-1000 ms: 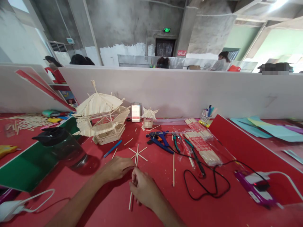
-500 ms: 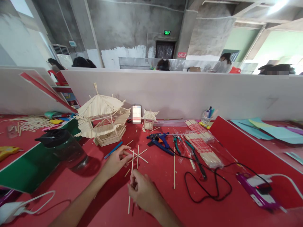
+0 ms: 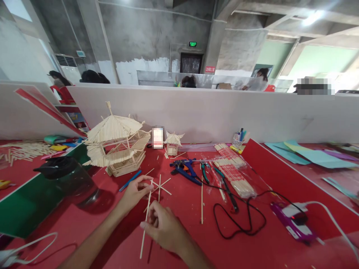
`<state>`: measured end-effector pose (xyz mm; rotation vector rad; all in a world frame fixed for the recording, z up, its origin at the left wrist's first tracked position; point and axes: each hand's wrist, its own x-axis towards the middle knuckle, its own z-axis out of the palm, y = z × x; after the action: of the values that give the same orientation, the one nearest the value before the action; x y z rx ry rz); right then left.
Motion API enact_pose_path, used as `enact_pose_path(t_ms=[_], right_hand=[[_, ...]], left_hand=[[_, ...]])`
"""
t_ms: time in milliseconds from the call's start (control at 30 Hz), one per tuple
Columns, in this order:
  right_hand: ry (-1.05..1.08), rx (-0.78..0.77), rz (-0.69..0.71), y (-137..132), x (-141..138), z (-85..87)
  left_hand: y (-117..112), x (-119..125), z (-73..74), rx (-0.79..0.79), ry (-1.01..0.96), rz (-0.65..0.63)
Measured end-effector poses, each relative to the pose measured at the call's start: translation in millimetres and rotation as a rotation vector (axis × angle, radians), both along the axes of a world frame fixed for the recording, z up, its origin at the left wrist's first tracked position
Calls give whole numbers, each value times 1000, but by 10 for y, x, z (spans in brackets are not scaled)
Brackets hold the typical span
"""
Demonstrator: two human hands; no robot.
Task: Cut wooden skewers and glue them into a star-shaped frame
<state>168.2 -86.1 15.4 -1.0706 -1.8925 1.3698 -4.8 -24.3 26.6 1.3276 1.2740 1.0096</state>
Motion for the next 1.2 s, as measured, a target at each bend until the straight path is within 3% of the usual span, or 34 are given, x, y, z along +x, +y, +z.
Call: enact_pose_path(t_ms=[133, 267, 367, 433, 567, 767, 1033, 1200], right_hand=[[-155, 290, -164, 475, 274, 219], [-597, 612, -439, 1226, 667, 296], [-854, 554, -375, 1643, 862, 211], [-887, 506, -341, 1794, 918, 131], [-882, 473, -324, 1907, 945, 33], [-836, 474, -264, 1954, 1027, 24], [-858, 501, -361, 2118, 1130, 222], [-913, 478, -398, 2226, 1007, 256]], left_hand=[[40, -54, 6, 5, 22, 23], [52, -67, 18, 13, 19, 30], [44, -65, 37, 16, 17, 9], [41, -69, 45, 11, 20, 6], [46, -83, 51, 0, 29, 4], [45, -81, 53, 3, 24, -7], [57, -81, 27, 7, 13, 11], [52, -69, 22, 3, -10, -2]])
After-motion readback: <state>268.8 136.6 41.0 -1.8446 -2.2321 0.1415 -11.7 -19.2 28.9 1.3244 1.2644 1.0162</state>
